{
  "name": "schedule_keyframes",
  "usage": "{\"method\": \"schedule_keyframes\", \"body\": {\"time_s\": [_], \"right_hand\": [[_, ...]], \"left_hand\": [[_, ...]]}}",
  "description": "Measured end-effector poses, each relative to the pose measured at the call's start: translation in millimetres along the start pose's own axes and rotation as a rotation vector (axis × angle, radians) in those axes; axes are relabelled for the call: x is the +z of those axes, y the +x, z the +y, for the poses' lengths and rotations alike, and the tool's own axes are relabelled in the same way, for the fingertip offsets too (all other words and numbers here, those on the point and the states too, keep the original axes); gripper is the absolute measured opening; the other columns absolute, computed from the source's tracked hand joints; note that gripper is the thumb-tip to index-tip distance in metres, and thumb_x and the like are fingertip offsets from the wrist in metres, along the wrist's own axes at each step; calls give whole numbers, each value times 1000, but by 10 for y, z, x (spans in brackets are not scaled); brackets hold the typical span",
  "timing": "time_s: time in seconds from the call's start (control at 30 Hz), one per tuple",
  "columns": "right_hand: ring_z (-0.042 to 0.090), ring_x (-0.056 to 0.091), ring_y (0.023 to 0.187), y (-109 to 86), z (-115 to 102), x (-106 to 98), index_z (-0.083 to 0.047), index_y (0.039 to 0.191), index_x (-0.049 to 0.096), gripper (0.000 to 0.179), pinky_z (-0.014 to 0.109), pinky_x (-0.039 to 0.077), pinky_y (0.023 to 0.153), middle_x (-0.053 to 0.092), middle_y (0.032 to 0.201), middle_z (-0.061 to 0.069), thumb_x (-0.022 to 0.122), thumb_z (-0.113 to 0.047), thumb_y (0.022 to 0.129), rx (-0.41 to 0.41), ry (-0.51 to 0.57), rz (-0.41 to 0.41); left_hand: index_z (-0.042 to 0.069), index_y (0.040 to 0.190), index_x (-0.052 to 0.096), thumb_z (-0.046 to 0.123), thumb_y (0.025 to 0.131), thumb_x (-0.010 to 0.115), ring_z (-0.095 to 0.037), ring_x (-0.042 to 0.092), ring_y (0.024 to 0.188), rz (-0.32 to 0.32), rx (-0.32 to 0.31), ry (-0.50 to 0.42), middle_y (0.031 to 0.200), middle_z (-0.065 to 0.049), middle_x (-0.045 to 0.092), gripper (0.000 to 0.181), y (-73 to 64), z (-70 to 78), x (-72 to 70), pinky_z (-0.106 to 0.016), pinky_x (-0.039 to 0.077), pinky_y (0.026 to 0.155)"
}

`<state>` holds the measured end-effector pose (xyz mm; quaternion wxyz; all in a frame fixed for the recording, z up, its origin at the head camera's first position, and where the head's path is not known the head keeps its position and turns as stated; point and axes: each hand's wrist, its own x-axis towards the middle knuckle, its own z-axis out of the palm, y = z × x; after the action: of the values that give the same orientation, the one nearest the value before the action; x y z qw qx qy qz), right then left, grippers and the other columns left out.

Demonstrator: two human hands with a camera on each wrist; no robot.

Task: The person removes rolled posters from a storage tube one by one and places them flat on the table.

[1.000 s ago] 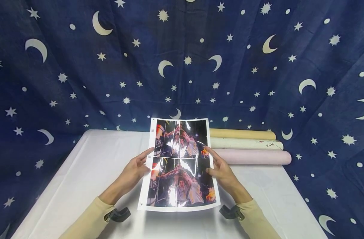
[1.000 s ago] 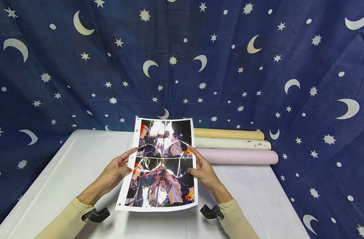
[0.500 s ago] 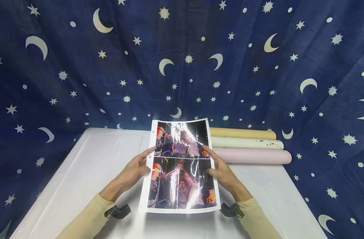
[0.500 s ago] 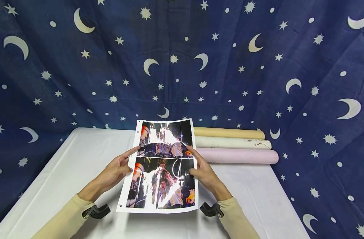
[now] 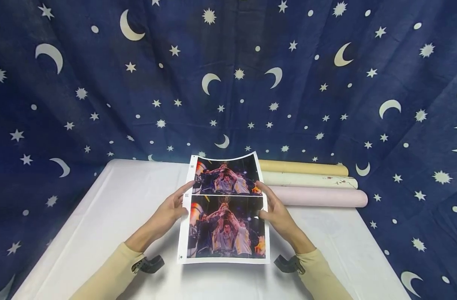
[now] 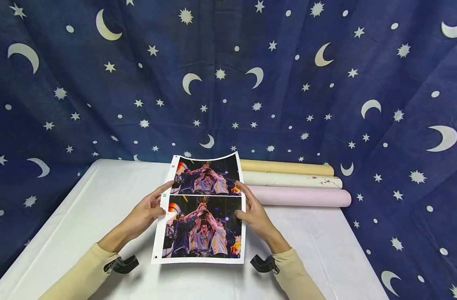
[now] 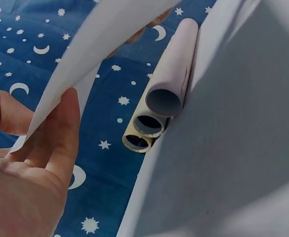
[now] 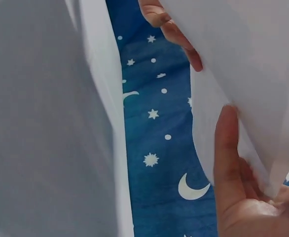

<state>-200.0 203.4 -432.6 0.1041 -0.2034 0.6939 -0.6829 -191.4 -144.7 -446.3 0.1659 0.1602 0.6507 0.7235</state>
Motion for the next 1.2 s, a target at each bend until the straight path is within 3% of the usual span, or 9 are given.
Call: {"method": "schedule_keyframes", "body": {"time_s": [0.1,0.23,0.33,0.47,0.6,0.83,1.0,1.07,1.2], "right_hand": [[7,55,123,14,5,31,-20,158,14,95,30,56,92,9,166,10,53,15,79,12,16,20],[10,56,124,44,13,84,-26,158,15,95,31,56,93,15,165,7,53,15,81,30,4,50],[21,52,131,76,23,132,-30,157,14,96,32,55,93,17,164,6,52,16,82,41,12,67],[34,40,140,117,24,206,-32,158,9,100,33,53,98,13,166,4,52,16,81,54,43,76],[35,31,146,157,29,284,-31,158,4,104,33,48,104,9,167,4,52,16,79,49,52,95],[40,46,135,247,68,401,-34,158,1,107,39,54,96,21,164,7,52,17,78,31,101,104],[39,49,133,300,78,469,-30,158,2,105,36,55,96,25,161,12,54,14,78,32,84,102],[40,48,133,318,82,506,-28,158,3,104,38,54,97,25,161,14,55,13,78,38,81,106],[42,49,132,361,89,595,-26,159,4,104,44,53,98,27,160,15,55,14,77,45,86,118]], "left_hand": [[25,159,12,-11,81,48,-37,36,144,15,7,11,162,-14,27,93,7,19,-13,-32,45,107],[34,158,10,-9,81,48,-37,44,138,60,-7,39,160,-15,30,96,12,40,-41,-36,48,104],[40,157,8,-7,83,47,-38,46,137,102,-13,42,160,-14,30,96,14,45,-67,-39,48,104],[37,157,1,-10,83,43,-39,40,141,130,2,32,163,-13,25,97,-2,47,-105,-42,42,108],[30,158,-4,-10,84,41,-34,32,146,145,11,53,165,-9,19,96,-32,46,-142,-37,35,114],[25,159,-6,-11,85,40,-35,27,148,170,-3,65,166,-9,12,94,-109,38,-241,-14,40,102],[25,159,-6,-11,85,41,-37,26,149,181,-12,68,166,-9,11,95,-148,56,-308,-12,42,99],[24,158,-7,-11,84,42,-36,25,149,186,-18,83,166,-9,12,95,-172,63,-333,-19,39,107],[23,158,-8,-11,84,41,-36,25,148,211,-24,94,166,-10,11,95,-209,43,-392,-20,40,107]]}}
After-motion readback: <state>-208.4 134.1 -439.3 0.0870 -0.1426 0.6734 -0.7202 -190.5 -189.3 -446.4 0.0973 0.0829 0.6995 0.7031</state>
